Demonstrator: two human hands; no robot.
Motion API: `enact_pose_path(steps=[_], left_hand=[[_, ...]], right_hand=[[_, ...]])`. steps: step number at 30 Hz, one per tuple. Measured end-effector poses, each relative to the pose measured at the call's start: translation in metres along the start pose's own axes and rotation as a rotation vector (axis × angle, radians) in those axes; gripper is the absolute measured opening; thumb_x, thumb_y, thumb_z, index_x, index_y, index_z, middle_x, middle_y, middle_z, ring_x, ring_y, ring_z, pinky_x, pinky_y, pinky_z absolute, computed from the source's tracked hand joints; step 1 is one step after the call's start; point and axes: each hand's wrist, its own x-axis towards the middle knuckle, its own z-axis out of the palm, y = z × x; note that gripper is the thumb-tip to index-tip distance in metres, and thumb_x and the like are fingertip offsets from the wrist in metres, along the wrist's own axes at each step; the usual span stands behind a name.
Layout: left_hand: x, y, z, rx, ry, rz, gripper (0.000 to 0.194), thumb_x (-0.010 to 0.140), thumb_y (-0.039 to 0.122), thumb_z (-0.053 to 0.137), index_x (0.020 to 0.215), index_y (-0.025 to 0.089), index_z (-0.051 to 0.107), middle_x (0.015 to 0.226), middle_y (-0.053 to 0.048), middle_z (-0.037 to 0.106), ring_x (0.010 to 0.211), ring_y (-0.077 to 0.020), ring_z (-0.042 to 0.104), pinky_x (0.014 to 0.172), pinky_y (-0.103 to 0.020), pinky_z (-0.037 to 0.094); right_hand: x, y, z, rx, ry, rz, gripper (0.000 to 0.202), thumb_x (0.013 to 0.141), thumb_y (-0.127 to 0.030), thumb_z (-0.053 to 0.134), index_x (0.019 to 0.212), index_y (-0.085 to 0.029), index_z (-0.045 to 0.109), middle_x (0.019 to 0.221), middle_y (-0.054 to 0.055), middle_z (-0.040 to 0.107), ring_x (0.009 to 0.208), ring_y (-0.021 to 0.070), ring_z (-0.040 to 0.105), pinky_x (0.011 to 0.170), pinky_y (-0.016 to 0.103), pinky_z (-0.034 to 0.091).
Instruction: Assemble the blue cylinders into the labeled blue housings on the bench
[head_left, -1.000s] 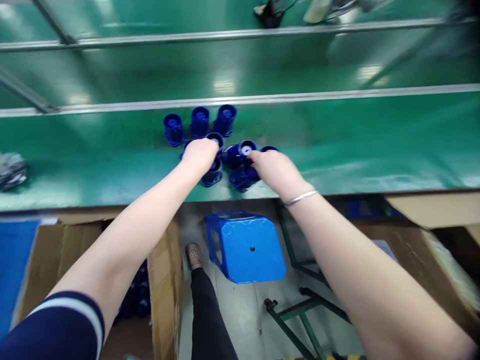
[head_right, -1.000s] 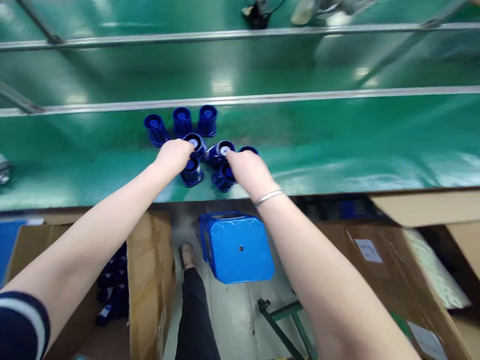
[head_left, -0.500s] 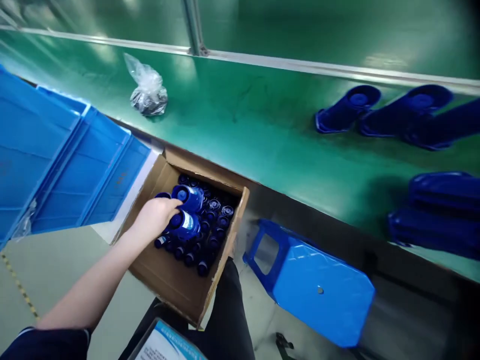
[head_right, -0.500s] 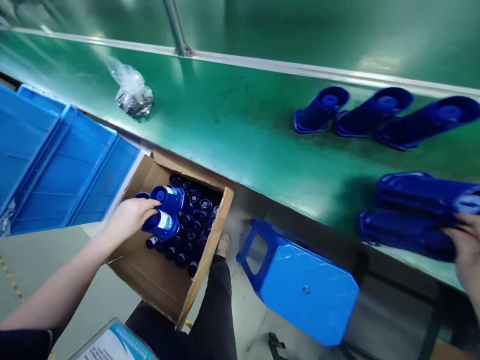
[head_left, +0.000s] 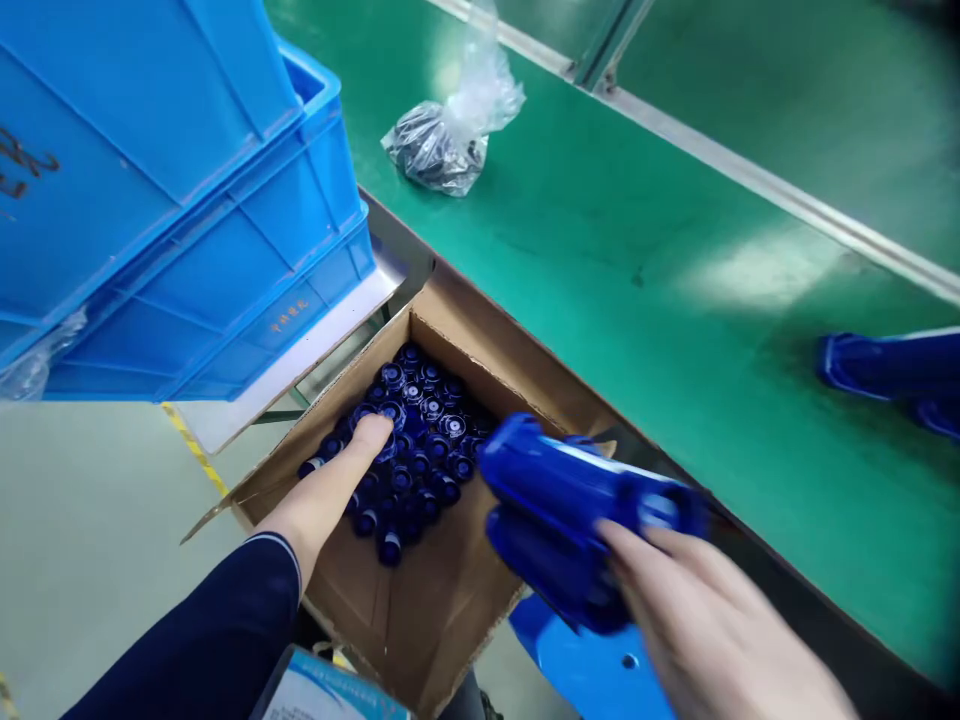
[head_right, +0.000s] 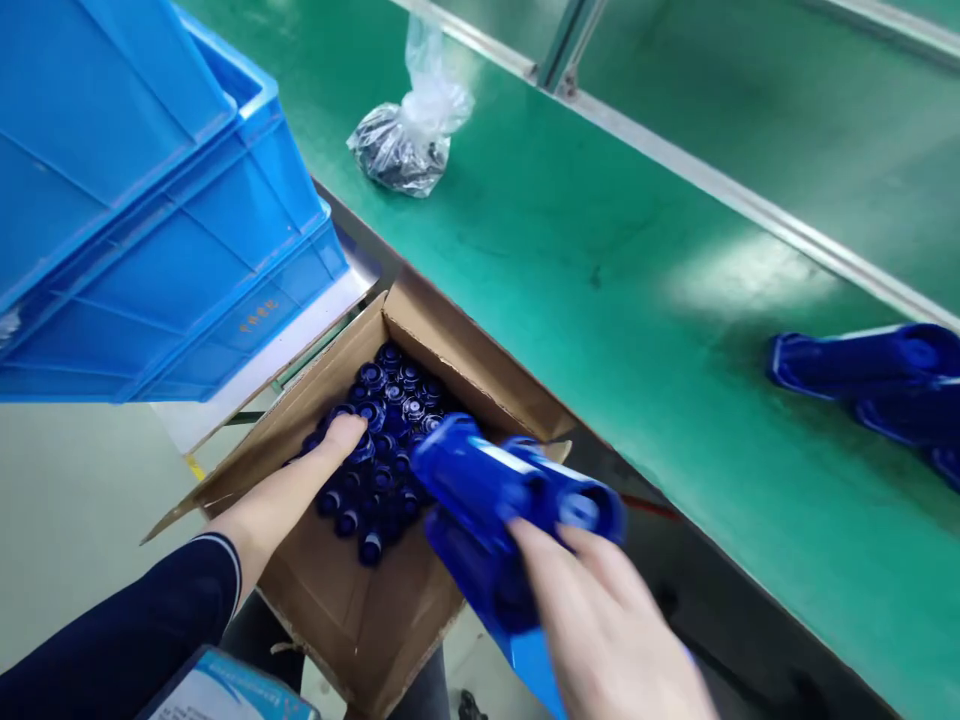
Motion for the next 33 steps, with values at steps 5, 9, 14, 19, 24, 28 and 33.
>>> enact_pose_path(steps=[5,9,14,19,24,28,33], left_hand=[[0.042,-0.022,0.018,-0.039,0.048,-0.075,0.031,0.097,0.035,0.064,0.117,0.011,0.065,0.117,-0.011,0.068,0.106,-0.0221,0.067,0.093,-0.043,0.057],[0.063,-0.035,0.039,-0.065,0.088,-0.124,0.030,0.097,0.033,0.063,0.117,0.011,0.065,0.117,-0.011,0.067,0.106,-0.0221,0.067,0.094,-0.043,0.056],[0.069,-0.049,0.074,-0.095,0.137,-0.183,0.031,0.100,0.022,0.056,0.128,0.010,0.059,0.115,-0.015,0.067,0.106,-0.0240,0.065,0.088,-0.040,0.057],[0.062,-0.050,0.100,-0.133,0.194,-0.194,0.046,0.099,0.005,0.036,0.140,0.014,0.053,0.126,-0.018,0.063,0.122,-0.0270,0.054,0.091,-0.035,0.057],[0.058,-0.045,0.111,-0.187,0.236,-0.206,0.061,0.094,0.002,0.038,0.152,0.019,0.043,0.147,-0.014,0.052,0.131,-0.0288,0.048,0.095,-0.037,0.058],[0.058,-0.039,0.116,-0.228,0.278,-0.236,0.068,0.089,0.004,0.046,0.155,0.022,0.042,0.161,-0.009,0.039,0.136,-0.0369,0.042,0.097,-0.046,0.058],[0.055,-0.035,0.114,-0.263,0.334,-0.256,0.067,0.088,0.006,0.047,0.153,0.019,0.045,0.161,-0.007,0.040,0.138,-0.0379,0.039,0.104,-0.049,0.054]], right_hand=[[0.101,-0.059,0.116,-0.126,-0.688,-0.128,0.041,0.092,0.000,0.041,0.123,-0.013,0.065,0.099,0.016,0.073,0.104,0.0301,0.063,0.087,0.038,0.060],[0.142,-0.068,0.226,-0.190,-0.811,-0.089,0.030,0.092,0.006,0.047,0.111,-0.006,0.067,0.093,0.018,0.073,0.106,0.0302,0.065,0.078,0.033,0.059],[0.147,-0.054,0.309,-0.228,-0.826,0.007,0.022,0.098,-0.001,0.052,0.114,-0.009,0.065,0.098,0.009,0.071,0.107,0.0245,0.066,0.080,0.033,0.059],[0.158,-0.051,0.344,-0.248,-0.764,0.144,0.024,0.100,-0.001,0.047,0.117,-0.008,0.062,0.101,0.010,0.070,0.115,0.0262,0.062,0.081,0.034,0.058],[0.170,-0.046,0.368,-0.222,-0.715,0.249,0.042,0.096,0.006,0.038,0.133,-0.005,0.053,0.098,0.014,0.072,0.109,0.0280,0.063,0.079,0.033,0.054],[0.162,-0.041,0.382,-0.178,-0.687,0.278,0.056,0.091,0.012,0.034,0.144,-0.006,0.043,0.092,0.013,0.072,0.105,0.0271,0.064,0.077,0.030,0.052],[0.139,-0.033,0.390,-0.142,-0.665,0.212,0.033,0.097,0.003,0.043,0.124,-0.009,0.058,0.094,0.009,0.069,0.109,0.0269,0.061,0.080,0.034,0.055]])
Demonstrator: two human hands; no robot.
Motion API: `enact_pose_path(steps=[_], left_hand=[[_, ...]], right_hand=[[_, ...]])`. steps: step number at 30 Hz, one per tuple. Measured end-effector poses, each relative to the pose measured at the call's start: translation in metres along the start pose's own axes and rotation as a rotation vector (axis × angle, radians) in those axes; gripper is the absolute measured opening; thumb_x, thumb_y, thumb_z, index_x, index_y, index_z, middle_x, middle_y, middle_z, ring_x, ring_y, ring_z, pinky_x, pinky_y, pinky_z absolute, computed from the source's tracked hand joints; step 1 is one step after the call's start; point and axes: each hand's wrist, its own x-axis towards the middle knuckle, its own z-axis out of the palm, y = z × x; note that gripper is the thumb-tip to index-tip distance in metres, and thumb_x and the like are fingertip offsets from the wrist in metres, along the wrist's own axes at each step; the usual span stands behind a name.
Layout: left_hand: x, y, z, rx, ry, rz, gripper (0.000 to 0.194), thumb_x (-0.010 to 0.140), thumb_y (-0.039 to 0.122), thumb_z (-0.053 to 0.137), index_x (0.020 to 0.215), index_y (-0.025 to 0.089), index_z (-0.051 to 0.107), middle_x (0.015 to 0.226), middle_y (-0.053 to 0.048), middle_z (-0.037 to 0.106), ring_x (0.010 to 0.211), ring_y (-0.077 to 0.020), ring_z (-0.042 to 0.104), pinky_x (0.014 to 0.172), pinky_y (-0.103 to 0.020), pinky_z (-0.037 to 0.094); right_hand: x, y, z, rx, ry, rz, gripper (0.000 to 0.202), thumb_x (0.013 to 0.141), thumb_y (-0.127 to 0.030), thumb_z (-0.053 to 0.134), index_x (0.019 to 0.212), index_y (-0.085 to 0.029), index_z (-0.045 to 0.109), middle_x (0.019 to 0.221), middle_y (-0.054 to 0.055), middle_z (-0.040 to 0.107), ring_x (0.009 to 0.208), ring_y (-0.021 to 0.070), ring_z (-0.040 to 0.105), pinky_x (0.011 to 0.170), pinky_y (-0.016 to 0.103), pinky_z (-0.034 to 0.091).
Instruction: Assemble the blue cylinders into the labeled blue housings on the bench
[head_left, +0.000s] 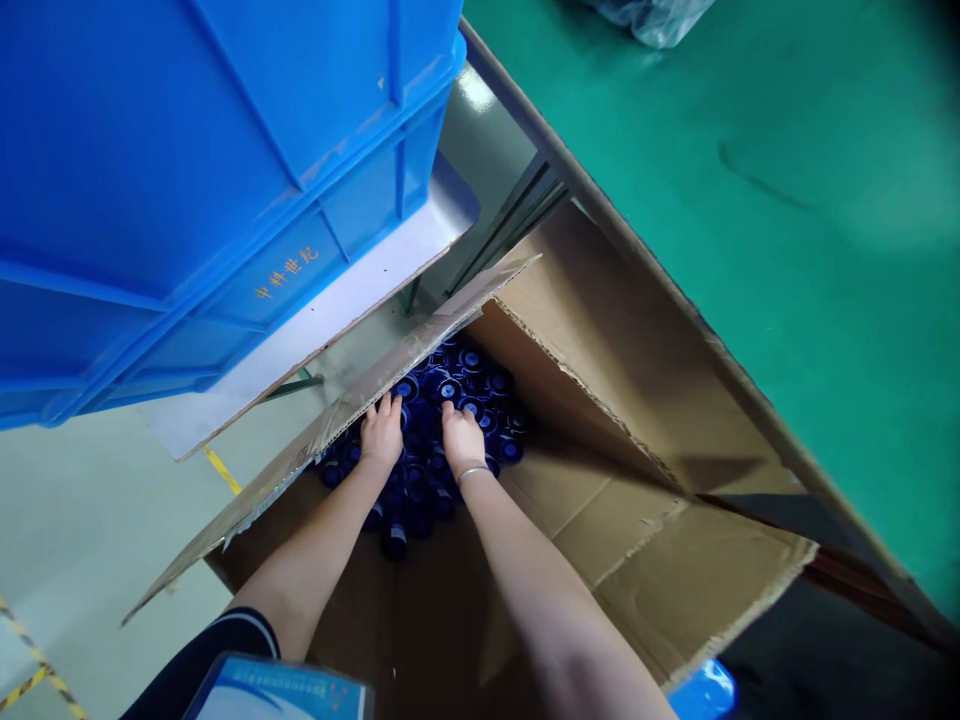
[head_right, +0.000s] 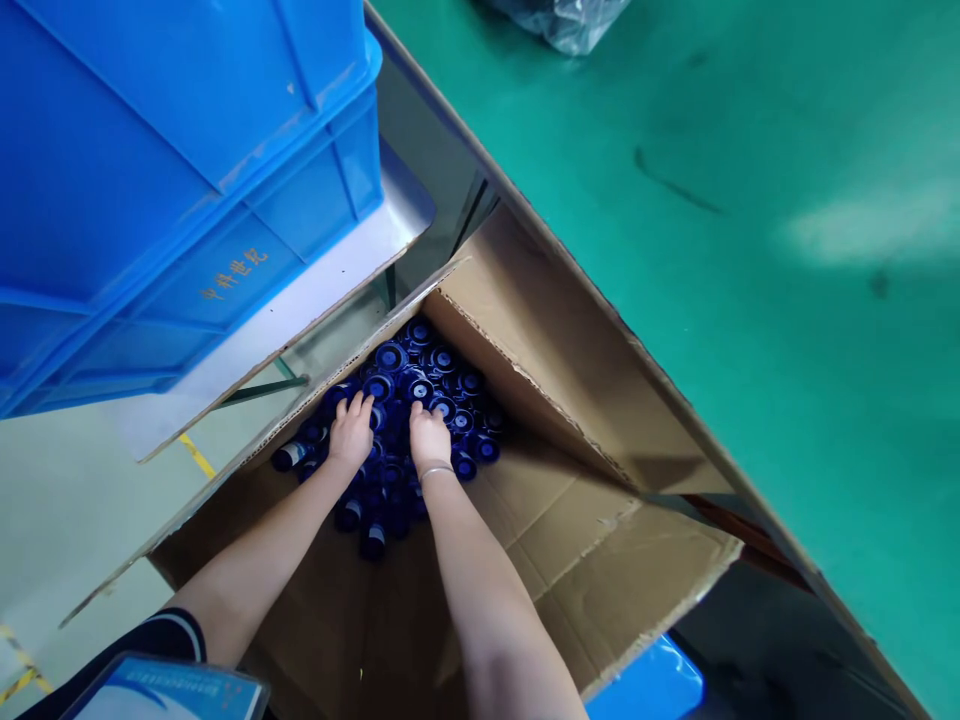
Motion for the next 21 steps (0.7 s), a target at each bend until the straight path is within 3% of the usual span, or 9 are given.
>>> enact_pose_path(steps=[5,9,15,21], left_hand=[[0.004,0.005,-0.011,-0.051,0.147,0.032,0.062,0.087,0.012,0.054,0.148,0.018,0.050,0.158,-0.009,0.044,0.145,-0.0373,0.032,0.115,-0.052,0.040],[0.026,0.017,-0.017,-0.030,0.172,0.070,0.049,0.091,0.027,0.063,0.138,0.015,0.056,0.152,-0.017,0.048,0.135,-0.0357,0.045,0.112,-0.049,0.040],[0.057,0.031,-0.025,0.004,0.148,-0.025,0.030,0.084,0.028,0.072,0.110,0.014,0.064,0.113,-0.015,0.065,0.108,-0.0322,0.060,0.099,-0.044,0.046],[0.049,0.026,-0.024,-0.024,0.249,-0.162,0.032,0.086,0.031,0.071,0.111,0.013,0.061,0.113,-0.017,0.061,0.111,-0.0361,0.057,0.095,-0.048,0.047]], right_hand=[[0.001,0.023,0.011,0.074,0.056,-0.155,0.028,0.098,-0.001,0.048,0.119,-0.012,0.063,0.106,0.009,0.068,0.121,0.0260,0.056,0.098,0.041,0.052],[0.005,0.032,0.022,0.189,0.142,-0.212,0.032,0.094,-0.002,0.056,0.125,-0.009,0.060,0.119,0.013,0.065,0.123,0.0283,0.054,0.113,0.047,0.042],[0.006,0.031,0.039,0.364,0.297,-0.215,0.032,0.091,-0.007,0.050,0.122,-0.007,0.059,0.126,0.019,0.059,0.133,0.0352,0.041,0.119,0.052,0.037],[0.011,0.033,0.046,0.505,0.397,-0.186,0.031,0.087,-0.007,0.048,0.116,-0.007,0.060,0.125,0.021,0.057,0.133,0.0362,0.042,0.118,0.057,0.037]])
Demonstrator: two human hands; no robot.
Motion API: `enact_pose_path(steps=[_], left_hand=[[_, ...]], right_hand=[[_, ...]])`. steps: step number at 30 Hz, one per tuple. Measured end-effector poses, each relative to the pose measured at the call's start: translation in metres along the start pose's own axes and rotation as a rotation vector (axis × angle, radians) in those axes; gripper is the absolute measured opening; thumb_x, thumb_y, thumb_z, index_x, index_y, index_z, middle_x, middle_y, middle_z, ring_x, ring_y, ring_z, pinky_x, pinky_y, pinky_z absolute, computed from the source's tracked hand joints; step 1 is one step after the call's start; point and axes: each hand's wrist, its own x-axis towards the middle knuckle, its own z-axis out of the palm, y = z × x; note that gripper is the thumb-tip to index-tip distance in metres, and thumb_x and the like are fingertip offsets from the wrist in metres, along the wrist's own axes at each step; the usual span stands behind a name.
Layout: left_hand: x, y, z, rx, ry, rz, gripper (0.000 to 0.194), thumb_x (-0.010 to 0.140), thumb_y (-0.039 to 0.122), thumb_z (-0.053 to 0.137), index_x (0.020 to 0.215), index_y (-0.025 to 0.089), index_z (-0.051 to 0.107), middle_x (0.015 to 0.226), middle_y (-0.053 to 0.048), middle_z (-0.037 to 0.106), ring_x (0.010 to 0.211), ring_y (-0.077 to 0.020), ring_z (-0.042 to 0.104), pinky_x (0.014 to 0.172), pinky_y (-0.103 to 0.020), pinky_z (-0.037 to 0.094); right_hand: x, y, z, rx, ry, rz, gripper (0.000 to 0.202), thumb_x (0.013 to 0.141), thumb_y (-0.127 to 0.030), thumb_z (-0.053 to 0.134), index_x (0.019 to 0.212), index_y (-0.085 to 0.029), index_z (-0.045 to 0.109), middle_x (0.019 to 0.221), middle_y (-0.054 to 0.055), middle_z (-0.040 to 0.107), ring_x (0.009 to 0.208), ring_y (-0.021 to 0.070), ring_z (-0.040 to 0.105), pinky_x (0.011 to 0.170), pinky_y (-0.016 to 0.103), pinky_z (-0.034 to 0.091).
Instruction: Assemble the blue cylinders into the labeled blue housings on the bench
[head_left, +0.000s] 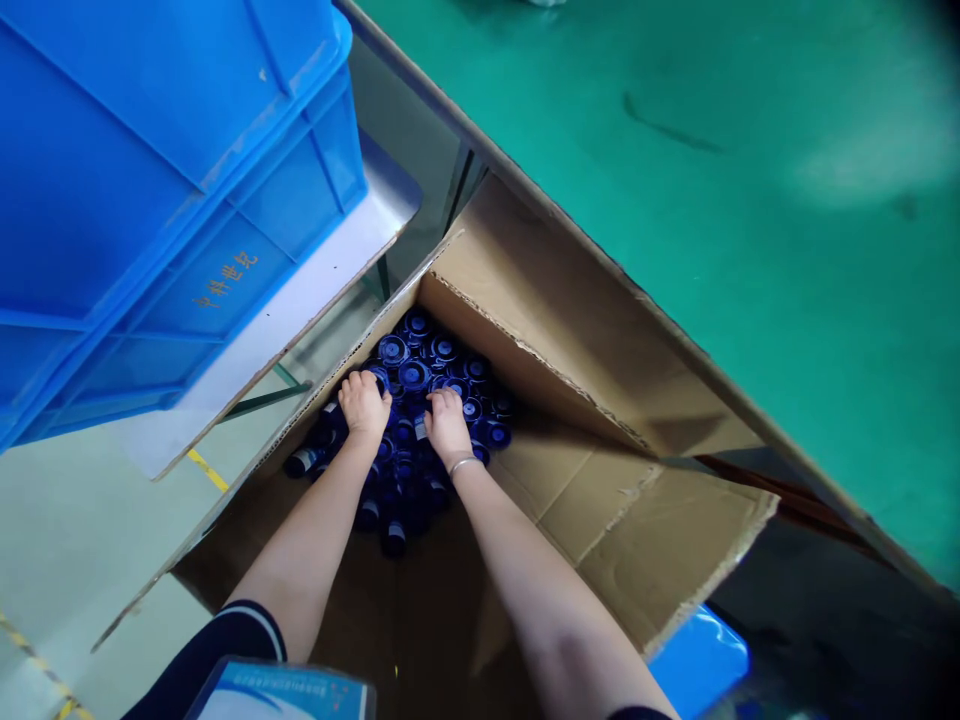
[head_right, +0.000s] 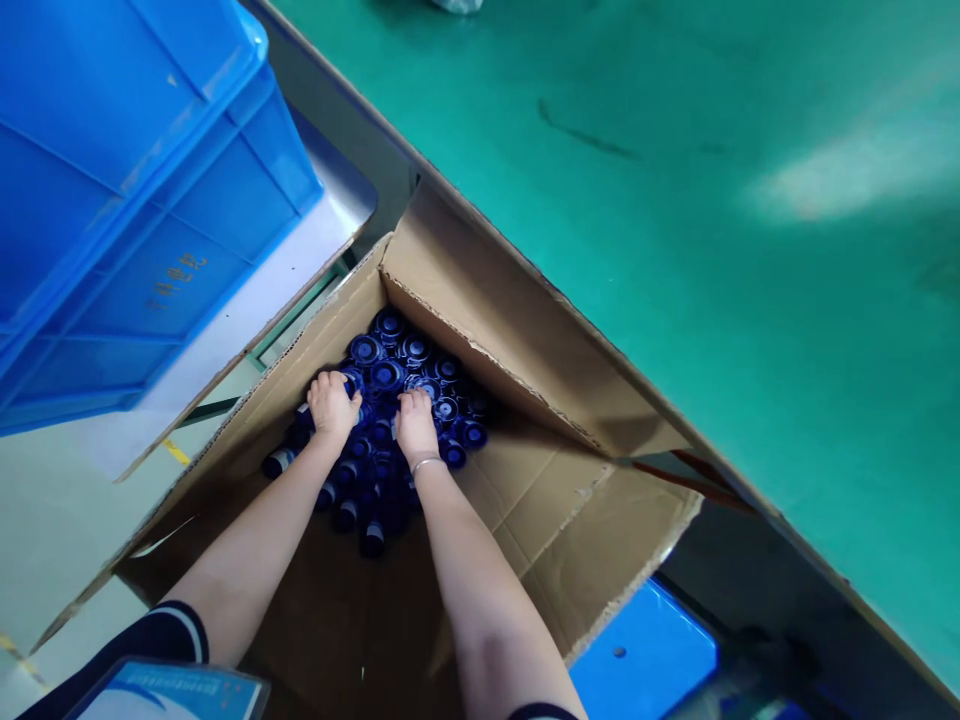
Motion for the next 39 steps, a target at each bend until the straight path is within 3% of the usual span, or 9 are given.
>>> enact_pose_path(steps=[6,9,13,16,19,22,28,34,39], left_hand=[[0.014,-0.010,0.003,-0.113,-0.007,0.084,0.036,0.089,0.034,0.070,0.118,0.014,0.061,0.130,-0.018,0.059,0.124,-0.0315,0.055,0.108,-0.041,0.045],[0.004,-0.014,0.000,-0.198,0.086,0.087,0.040,0.093,0.034,0.064,0.127,0.015,0.057,0.139,-0.017,0.054,0.132,-0.0305,0.050,0.115,-0.041,0.040],[-0.037,-0.025,0.009,-0.262,0.191,-0.248,0.052,0.091,0.034,0.063,0.138,0.017,0.051,0.149,-0.019,0.045,0.139,-0.0376,0.041,0.114,-0.056,0.037],[-0.066,-0.039,0.029,-0.284,0.150,-0.459,0.057,0.091,0.036,0.060,0.142,0.013,0.047,0.150,-0.026,0.038,0.140,-0.0444,0.039,0.106,-0.065,0.041],[-0.082,-0.053,0.051,-0.317,0.067,-0.354,0.064,0.088,0.040,0.067,0.143,0.013,0.048,0.147,-0.025,0.041,0.140,-0.0391,0.043,0.112,-0.057,0.041],[-0.082,-0.058,0.065,-0.346,0.015,-0.225,0.080,0.082,0.045,0.075,0.148,0.014,0.042,0.150,-0.023,0.038,0.143,-0.0369,0.041,0.118,-0.051,0.036],[-0.063,-0.052,0.061,-0.270,-0.015,-0.033,0.095,0.080,0.046,0.079,0.154,0.009,0.033,0.159,-0.026,0.025,0.151,-0.0439,0.021,0.123,-0.057,0.027],[-0.054,-0.052,0.042,-0.168,-0.173,0.136,0.076,0.076,0.037,0.083,0.144,0.020,0.053,0.168,-0.017,0.013,0.156,-0.0457,0.006,0.122,-0.060,0.029],[-0.043,-0.060,0.040,-0.181,-0.163,0.141,0.046,0.084,0.034,0.075,0.128,0.021,0.068,0.166,-0.015,0.021,0.156,-0.0424,0.013,0.124,-0.055,0.028]], right_hand=[[0.001,-0.005,-0.012,0.083,0.021,0.027,0.031,0.086,-0.003,0.046,0.111,-0.011,0.063,0.133,0.018,0.058,0.141,0.0281,0.040,0.121,0.045,0.037],[-0.003,-0.010,-0.018,0.096,0.094,0.199,0.030,0.092,-0.007,0.044,0.116,-0.014,0.061,0.140,0.016,0.054,0.139,0.0244,0.043,0.121,0.041,0.036],[-0.019,-0.014,0.000,0.076,0.214,0.695,0.039,0.099,-0.015,0.044,0.137,-0.008,0.048,0.142,0.024,0.049,0.137,0.0338,0.045,0.117,0.057,0.036],[-0.033,-0.012,0.031,0.123,0.159,0.936,0.041,0.097,-0.024,0.059,0.135,-0.012,0.052,0.132,0.019,0.058,0.121,0.0344,0.059,0.102,0.057,0.049],[-0.041,-0.004,0.061,0.208,0.093,0.951,0.046,0.094,-0.032,0.071,0.133,-0.014,0.055,0.127,0.013,0.062,0.111,0.0279,0.064,0.095,0.047,0.055],[-0.040,0.007,0.078,0.237,0.058,0.928,0.051,0.093,-0.036,0.072,0.135,-0.013,0.054,0.128,0.014,0.061,0.112,0.0284,0.062,0.098,0.048,0.052],[-0.031,0.016,0.082,0.157,-0.055,0.970,0.056,0.089,-0.041,0.075,0.133,-0.014,0.055,0.129,0.015,0.060,0.118,0.0329,0.058,0.102,0.055,0.048],[-0.034,-0.006,0.065,0.046,-0.101,0.938,0.049,0.089,-0.033,0.077,0.130,-0.013,0.057,0.127,0.014,0.060,0.117,0.0312,0.059,0.103,0.054,0.048],[-0.040,-0.019,0.048,0.037,-0.055,0.903,0.050,0.090,-0.033,0.076,0.131,-0.012,0.055,0.128,0.015,0.058,0.110,0.0290,0.062,0.099,0.050,0.051]])
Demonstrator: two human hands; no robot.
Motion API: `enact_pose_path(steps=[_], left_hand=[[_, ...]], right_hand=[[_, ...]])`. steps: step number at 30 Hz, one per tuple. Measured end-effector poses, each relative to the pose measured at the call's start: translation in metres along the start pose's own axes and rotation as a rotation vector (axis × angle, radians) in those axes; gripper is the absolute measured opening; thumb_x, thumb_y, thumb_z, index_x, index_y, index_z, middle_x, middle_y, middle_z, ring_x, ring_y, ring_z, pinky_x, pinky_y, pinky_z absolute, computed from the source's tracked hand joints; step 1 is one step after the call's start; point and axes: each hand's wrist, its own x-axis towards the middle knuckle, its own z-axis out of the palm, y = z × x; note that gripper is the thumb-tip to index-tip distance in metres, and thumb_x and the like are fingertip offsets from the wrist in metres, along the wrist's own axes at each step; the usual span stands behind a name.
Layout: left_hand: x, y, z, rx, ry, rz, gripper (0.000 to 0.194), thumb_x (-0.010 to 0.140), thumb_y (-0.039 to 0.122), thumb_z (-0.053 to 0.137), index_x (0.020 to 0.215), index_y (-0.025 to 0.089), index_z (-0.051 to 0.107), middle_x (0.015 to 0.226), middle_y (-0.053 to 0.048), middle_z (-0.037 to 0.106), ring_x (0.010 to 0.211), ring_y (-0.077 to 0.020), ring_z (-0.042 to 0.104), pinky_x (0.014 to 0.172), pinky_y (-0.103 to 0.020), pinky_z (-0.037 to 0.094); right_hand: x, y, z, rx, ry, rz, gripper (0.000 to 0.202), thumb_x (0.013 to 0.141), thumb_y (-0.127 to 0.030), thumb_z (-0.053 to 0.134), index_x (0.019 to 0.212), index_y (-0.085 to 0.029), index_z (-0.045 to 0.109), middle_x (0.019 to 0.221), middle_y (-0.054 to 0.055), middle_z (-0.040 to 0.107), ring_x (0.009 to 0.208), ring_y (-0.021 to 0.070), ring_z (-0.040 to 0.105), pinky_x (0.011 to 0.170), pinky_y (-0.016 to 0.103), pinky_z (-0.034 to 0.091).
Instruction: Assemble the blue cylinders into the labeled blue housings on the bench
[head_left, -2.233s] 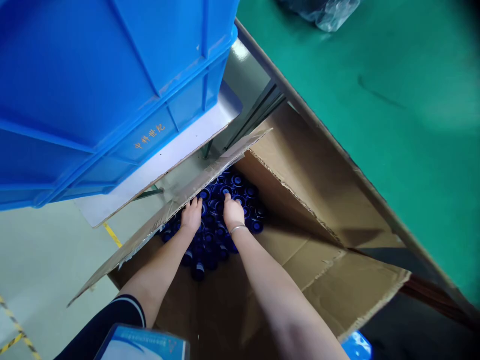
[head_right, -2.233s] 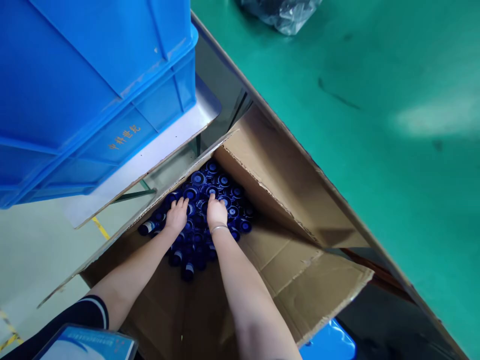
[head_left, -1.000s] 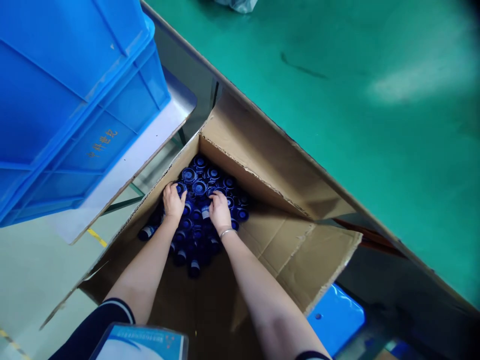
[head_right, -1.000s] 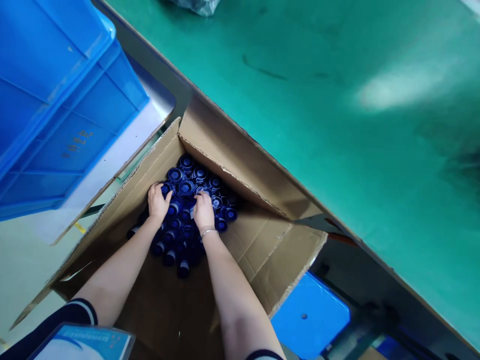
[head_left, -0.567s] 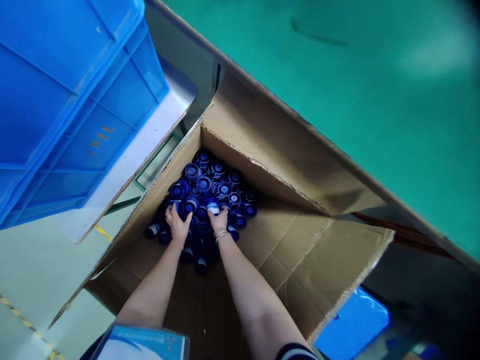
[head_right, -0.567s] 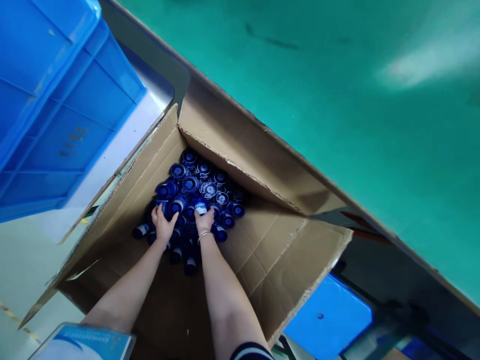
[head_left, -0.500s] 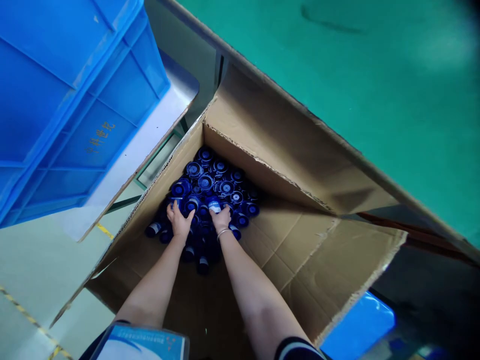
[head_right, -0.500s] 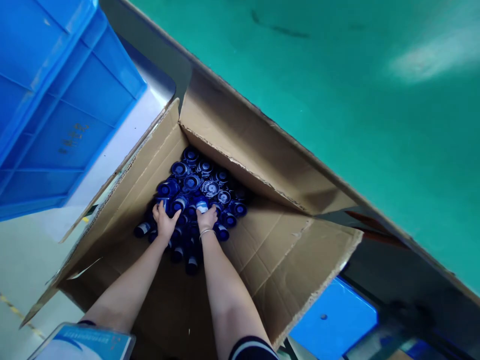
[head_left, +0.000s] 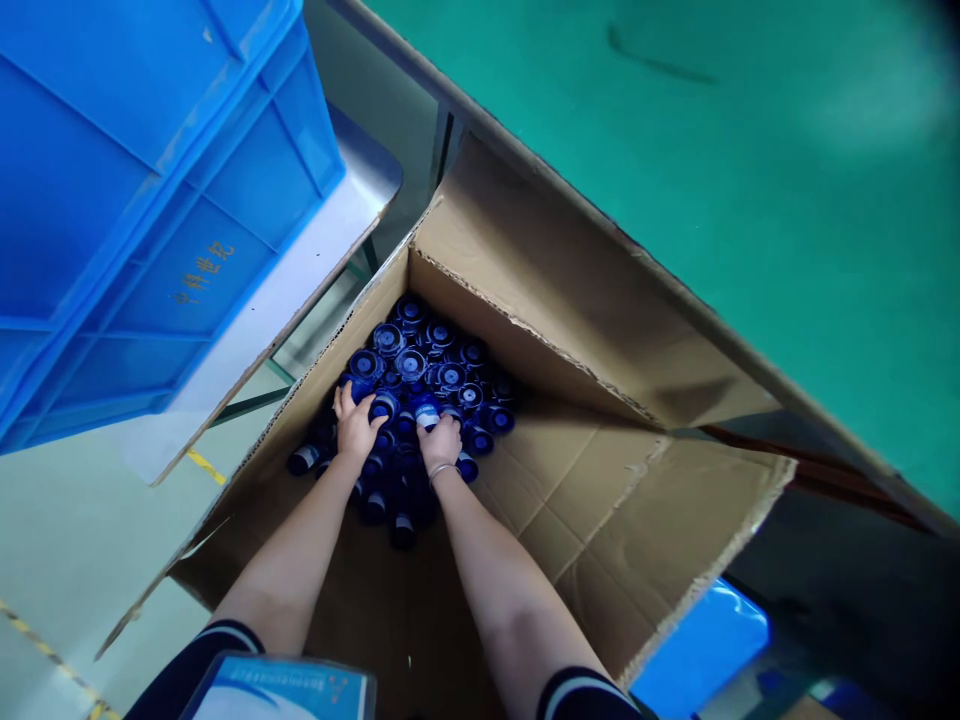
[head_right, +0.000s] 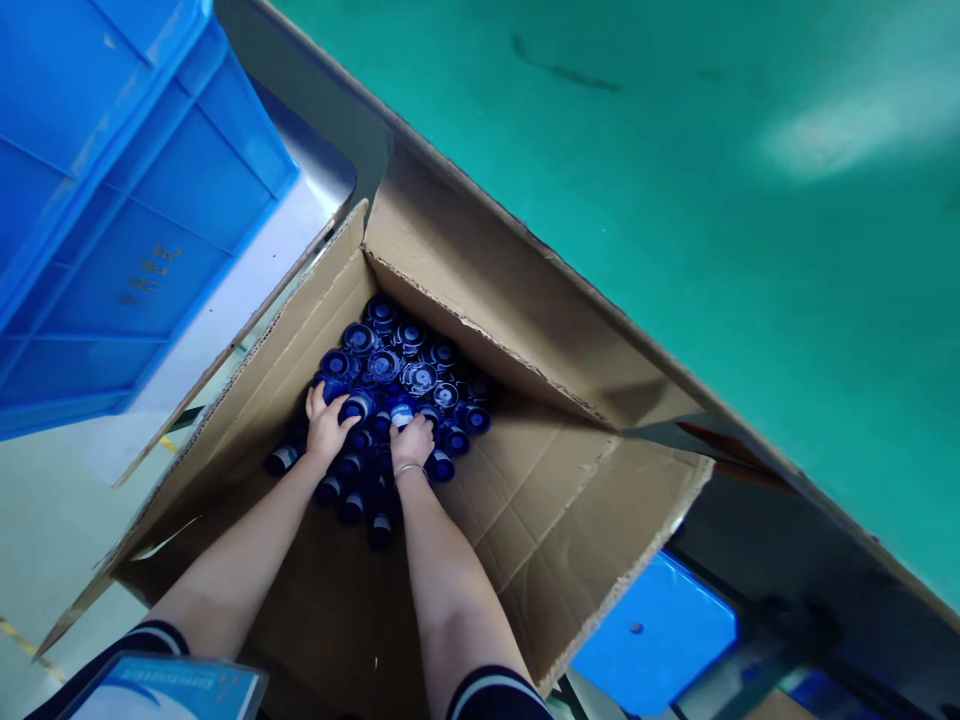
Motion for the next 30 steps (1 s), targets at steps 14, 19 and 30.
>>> enact_pose_path(steps=[14,19,30], left_hand=[[0.007,-0.018,-0.003,-0.053,0.110,0.001,0.053,0.085,0.036,0.065,0.131,0.010,0.060,0.151,-0.025,0.039,0.146,-0.0389,0.035,0.121,-0.054,0.030],[0.017,-0.012,-0.023,-0.083,0.185,0.017,0.055,0.083,0.046,0.058,0.123,0.010,0.063,0.143,-0.026,0.046,0.143,-0.0435,0.036,0.118,-0.062,0.031],[-0.032,0.129,-0.127,-0.206,0.300,0.485,0.048,0.090,0.047,0.051,0.133,0.027,0.057,0.136,-0.013,0.052,0.134,-0.0365,0.050,0.119,-0.055,0.041]], right_hand=[[-0.028,-0.075,-0.045,0.255,0.008,-0.261,0.056,0.086,-0.032,0.077,0.129,-0.005,0.054,0.127,0.026,0.057,0.120,0.0363,0.059,0.103,0.046,0.050],[-0.054,-0.099,-0.168,0.321,0.122,-0.498,0.016,0.092,-0.021,0.068,0.108,-0.018,0.067,0.109,0.007,0.069,0.086,0.0190,0.069,0.086,0.030,0.057],[0.028,0.128,-0.611,0.055,1.091,-0.113,0.042,0.081,-0.023,0.056,0.121,-0.009,0.057,0.125,0.024,0.057,0.125,0.0384,0.048,0.106,0.063,0.037]])
